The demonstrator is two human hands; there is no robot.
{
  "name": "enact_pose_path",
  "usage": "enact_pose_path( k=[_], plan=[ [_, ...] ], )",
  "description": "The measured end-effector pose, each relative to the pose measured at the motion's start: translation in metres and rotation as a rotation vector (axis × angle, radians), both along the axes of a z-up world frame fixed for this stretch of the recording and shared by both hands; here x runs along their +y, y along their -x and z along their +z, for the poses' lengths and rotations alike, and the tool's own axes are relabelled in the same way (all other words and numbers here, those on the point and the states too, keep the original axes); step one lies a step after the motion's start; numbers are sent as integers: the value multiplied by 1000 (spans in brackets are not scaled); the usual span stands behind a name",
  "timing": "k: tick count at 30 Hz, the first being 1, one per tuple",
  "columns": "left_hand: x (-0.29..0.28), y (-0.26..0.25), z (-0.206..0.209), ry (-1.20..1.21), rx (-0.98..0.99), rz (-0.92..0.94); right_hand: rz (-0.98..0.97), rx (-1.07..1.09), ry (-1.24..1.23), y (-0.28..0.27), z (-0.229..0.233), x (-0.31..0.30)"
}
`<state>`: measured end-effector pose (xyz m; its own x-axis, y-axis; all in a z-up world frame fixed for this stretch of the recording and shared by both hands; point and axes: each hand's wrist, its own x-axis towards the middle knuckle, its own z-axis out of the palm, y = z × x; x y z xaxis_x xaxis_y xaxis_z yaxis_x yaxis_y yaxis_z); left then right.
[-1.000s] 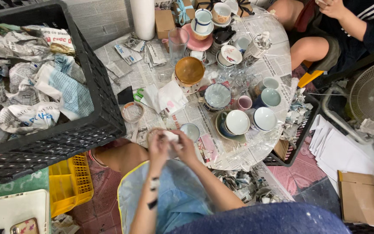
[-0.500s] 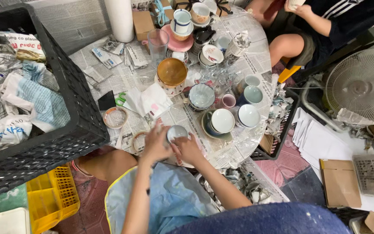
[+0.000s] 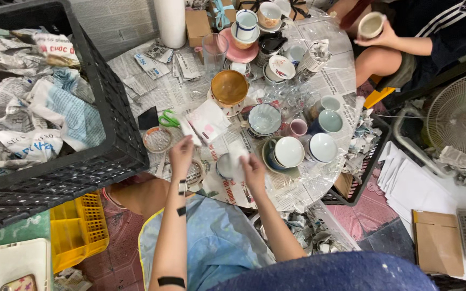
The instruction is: The person sits on the floor and wraps small ceramic cups and bowls individually in newspaper. They fold the paper around each item and secure it with tape, placing the wrapped items into a nearby basket.
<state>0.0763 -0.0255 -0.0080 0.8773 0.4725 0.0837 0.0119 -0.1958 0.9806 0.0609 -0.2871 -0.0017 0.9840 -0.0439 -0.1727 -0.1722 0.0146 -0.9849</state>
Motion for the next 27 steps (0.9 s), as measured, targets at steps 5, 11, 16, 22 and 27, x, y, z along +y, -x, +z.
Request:
enact_pose_path(
  k=[5,11,16,22,27],
  plan=[
    [-51,54,54,-5,-70,65,105,-95,28,3,28,7],
    [-103,94,77,-623,-173,-391,141,-82,63,8,72,22],
    [-91,92,47,-739,-75,-204,33,-627,527,-18,69,18],
    [-84,93,12,-858,59,-177,486,-850,816,6,50,21],
    [-87,81,21,-626,-114,-313,445,-593,1136,8,41,17]
  ],
)
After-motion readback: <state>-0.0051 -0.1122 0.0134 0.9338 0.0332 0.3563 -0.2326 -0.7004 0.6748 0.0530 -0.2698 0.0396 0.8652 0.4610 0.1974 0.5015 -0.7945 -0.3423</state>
